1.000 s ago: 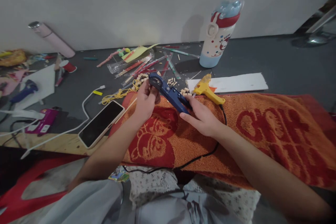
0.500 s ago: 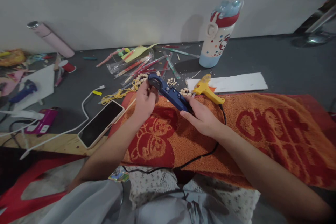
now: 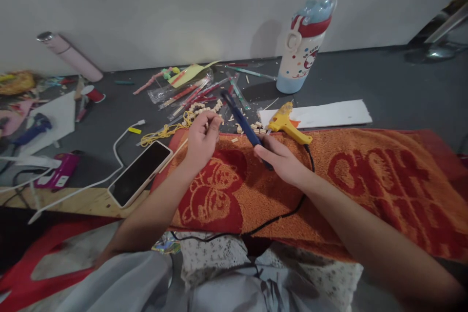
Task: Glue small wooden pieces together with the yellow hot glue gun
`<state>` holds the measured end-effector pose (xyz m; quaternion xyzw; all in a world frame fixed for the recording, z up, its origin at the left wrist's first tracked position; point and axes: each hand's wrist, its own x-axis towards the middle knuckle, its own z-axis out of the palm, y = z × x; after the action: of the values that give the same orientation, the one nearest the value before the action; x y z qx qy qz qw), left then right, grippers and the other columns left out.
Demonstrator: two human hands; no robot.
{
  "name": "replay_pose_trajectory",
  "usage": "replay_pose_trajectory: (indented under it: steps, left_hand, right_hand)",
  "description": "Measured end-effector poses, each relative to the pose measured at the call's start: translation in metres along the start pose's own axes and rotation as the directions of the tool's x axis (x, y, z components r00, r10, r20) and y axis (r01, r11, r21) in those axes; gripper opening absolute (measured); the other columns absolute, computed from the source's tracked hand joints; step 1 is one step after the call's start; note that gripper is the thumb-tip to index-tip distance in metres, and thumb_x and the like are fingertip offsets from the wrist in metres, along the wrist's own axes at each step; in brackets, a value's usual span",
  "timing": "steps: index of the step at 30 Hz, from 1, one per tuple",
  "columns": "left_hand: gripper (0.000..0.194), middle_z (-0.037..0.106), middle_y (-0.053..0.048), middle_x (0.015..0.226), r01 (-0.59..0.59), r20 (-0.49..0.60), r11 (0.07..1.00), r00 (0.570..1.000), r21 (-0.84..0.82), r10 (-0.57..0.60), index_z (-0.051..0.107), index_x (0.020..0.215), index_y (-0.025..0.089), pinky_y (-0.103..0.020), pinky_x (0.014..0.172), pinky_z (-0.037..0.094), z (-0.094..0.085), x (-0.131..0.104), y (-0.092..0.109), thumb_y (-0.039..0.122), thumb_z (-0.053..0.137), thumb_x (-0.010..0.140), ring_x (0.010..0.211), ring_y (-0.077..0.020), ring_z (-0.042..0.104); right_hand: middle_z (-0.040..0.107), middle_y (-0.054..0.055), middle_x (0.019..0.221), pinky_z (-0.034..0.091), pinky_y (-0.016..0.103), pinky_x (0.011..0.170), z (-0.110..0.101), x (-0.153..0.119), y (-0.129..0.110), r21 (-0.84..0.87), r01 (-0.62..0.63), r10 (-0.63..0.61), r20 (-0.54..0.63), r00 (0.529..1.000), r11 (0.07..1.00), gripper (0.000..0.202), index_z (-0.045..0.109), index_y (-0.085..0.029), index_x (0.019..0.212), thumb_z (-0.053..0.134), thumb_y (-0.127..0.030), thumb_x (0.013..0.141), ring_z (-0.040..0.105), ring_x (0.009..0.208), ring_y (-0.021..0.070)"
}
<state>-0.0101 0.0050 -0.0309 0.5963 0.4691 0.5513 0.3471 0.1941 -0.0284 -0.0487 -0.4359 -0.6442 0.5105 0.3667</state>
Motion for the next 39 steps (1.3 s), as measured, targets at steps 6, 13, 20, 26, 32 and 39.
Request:
replay_pose_trajectory:
  steps: [6, 13, 20, 26, 32, 39]
  left_hand:
    - [0.027, 0.062, -0.002, 0.072, -0.212, 0.172, 0.927, 0.971, 0.309, 0.165, 0.061, 0.075, 0.021, -0.026, 0.061, 0.041, 0.004, -0.009, 0.019, 0.042, 0.054, 0.090, 0.065, -0.0134, 0.052]
    - [0.026, 0.065, -0.003, 0.072, -0.259, 0.202, 0.882, 0.960, 0.395, 0.192, 0.064, 0.075, 0.022, -0.026, 0.063, 0.044, 0.005, -0.015, 0.023, 0.041, 0.054, 0.089, 0.064, -0.0141, 0.053]
    - [0.028, 0.062, -0.002, 0.068, -0.452, 0.130, 0.748, 0.884, 0.487, 0.450, 0.066, 0.080, 0.020, -0.024, 0.060, 0.041, -0.013, -0.020, 0.020, 0.045, 0.055, 0.089, 0.058, -0.0115, 0.050]
    - [0.024, 0.060, -0.002, 0.067, -0.481, 0.260, 0.711, 0.876, 0.512, 0.406, 0.066, 0.081, 0.021, -0.026, 0.062, 0.041, -0.010, -0.022, 0.025, 0.040, 0.055, 0.088, 0.060, -0.0129, 0.050]
    - [0.020, 0.063, -0.004, 0.076, -0.391, 0.353, 0.747, 0.909, 0.537, 0.223, 0.062, 0.081, 0.021, -0.026, 0.068, 0.042, 0.002, -0.017, 0.027, 0.032, 0.049, 0.091, 0.069, -0.0150, 0.055]
    - [0.021, 0.065, -0.004, 0.078, -0.371, 0.386, 0.750, 0.907, 0.548, 0.167, 0.061, 0.083, 0.020, -0.026, 0.067, 0.042, 0.004, -0.015, 0.023, 0.033, 0.047, 0.092, 0.071, -0.0157, 0.057]
  right_hand:
    - [0.049, 0.000, 0.072, 0.042, 0.028, 0.057, -0.007, 0.003, -0.003, 0.287, -0.077, 0.069, 0.037, 0.997, 0.955, 0.039, 0.050, -0.022, 0.081, 0.051, -0.061, 0.085, 0.047, 0.064, 0.0141]
    - [0.056, 0.002, 0.082, 0.045, 0.031, 0.062, -0.017, 0.001, -0.012, 0.111, -0.014, 0.018, -0.039, 0.999, 0.994, 0.044, 0.055, -0.021, 0.097, 0.052, -0.063, 0.083, 0.051, 0.070, 0.0165]
    - [0.064, 0.014, 0.095, 0.048, 0.044, 0.075, -0.030, -0.005, -0.019, -0.639, 0.118, -0.175, -0.027, 0.984, 0.760, 0.062, 0.055, -0.013, 0.111, 0.057, -0.065, 0.077, 0.060, 0.086, 0.0323]
    - [0.065, 0.022, 0.105, 0.046, 0.049, 0.087, -0.011, -0.010, -0.015, -0.795, 0.378, -0.217, 0.311, 0.925, 0.474, 0.057, 0.056, -0.009, 0.111, 0.060, -0.055, 0.079, 0.060, 0.099, 0.0387]
    - [0.063, 0.020, 0.103, 0.046, 0.047, 0.087, -0.005, -0.013, -0.014, -0.836, 0.419, -0.203, 0.369, 0.907, 0.354, 0.056, 0.060, -0.008, 0.107, 0.066, -0.054, 0.074, 0.056, 0.098, 0.0368]
    - [0.060, 0.024, 0.111, 0.043, 0.053, 0.096, -0.002, -0.017, -0.013, -0.838, 0.401, -0.206, 0.346, 0.915, 0.369, 0.083, 0.054, -0.001, 0.125, 0.068, -0.060, 0.069, 0.053, 0.103, 0.0400]
